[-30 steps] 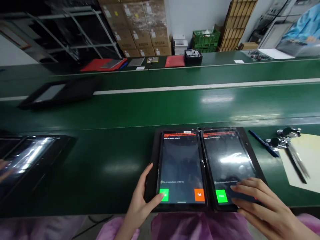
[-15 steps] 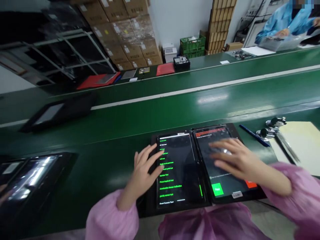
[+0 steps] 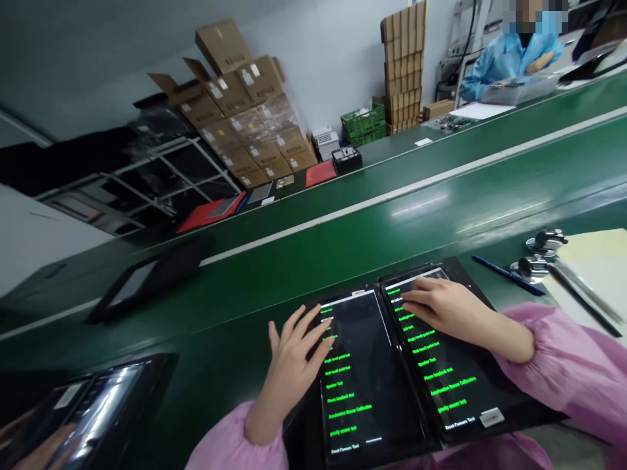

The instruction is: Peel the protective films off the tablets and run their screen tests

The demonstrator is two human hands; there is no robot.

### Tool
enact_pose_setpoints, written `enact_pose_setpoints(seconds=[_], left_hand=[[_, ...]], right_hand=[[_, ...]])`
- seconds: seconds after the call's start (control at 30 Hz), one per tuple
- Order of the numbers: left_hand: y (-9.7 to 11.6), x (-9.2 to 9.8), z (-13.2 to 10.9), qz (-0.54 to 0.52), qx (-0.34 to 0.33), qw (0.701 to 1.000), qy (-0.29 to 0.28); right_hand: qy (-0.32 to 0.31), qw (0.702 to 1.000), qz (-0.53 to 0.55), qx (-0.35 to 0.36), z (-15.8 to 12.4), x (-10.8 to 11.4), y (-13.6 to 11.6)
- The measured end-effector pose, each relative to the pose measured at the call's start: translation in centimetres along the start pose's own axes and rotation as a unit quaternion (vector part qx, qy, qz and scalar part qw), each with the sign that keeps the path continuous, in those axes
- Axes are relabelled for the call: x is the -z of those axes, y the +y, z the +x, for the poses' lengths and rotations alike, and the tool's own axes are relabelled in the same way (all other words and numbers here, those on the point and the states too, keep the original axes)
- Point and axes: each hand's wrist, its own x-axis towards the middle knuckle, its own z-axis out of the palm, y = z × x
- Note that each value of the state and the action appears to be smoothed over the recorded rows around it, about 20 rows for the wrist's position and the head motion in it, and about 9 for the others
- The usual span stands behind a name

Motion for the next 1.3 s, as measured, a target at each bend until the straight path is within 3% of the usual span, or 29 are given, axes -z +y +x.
enact_pose_setpoints(seconds=[0.2, 0.57, 0.8, 0.87, 0.93, 1.0, 1.07, 1.2, 1.3], left_hand=[[-0.3, -1.1, 3.3, 0.006, 0.027, 1.000, -0.006], [-0.5, -1.1, 2.6, 0.020, 0.022, 0.999, -0.035], [-0.6, -1.0, 2.7, 0.040, 0.020, 0.998, -0.045], [-0.9, -1.2, 2.1, 0.056, -0.004, 0.998, -0.010], [-1.3, -1.3, 1.1, 0.070, -0.044, 0.994, 0.065], [-1.7, -1.4, 0.1, 0.077, -0.086, 0.983, 0.145], [-1.7, -1.6, -0.3, 0.077, -0.118, 0.973, 0.184], [-0.1, -2.1, 1.7, 0.068, -0.153, 0.972, 0.164], [1.8, -2.8, 4.0, 0.059, -0.147, 0.980, 0.120]], right_hand=[[-0.062, 0.994, -0.052, -0.072, 2.4, -0.5, -0.5], [-0.091, 0.993, -0.036, -0.073, 2.4, -0.4, -0.1], [-0.067, 0.996, -0.017, -0.061, 2.4, -0.7, 0.1], [-0.020, 0.997, 0.006, -0.069, 2.1, -0.7, 1.3], [0.068, 0.992, 0.044, -0.092, 1.4, -0.7, 3.1], [0.168, 0.972, 0.099, -0.130, 0.5, -1.1, 5.1], [0.228, 0.939, 0.185, -0.178, -0.5, -1.7, 6.9], [0.208, 0.838, 0.415, -0.286, -1.7, -2.8, 8.4], [0.182, 0.775, 0.515, -0.318, -2.4, -3.1, 8.3]])
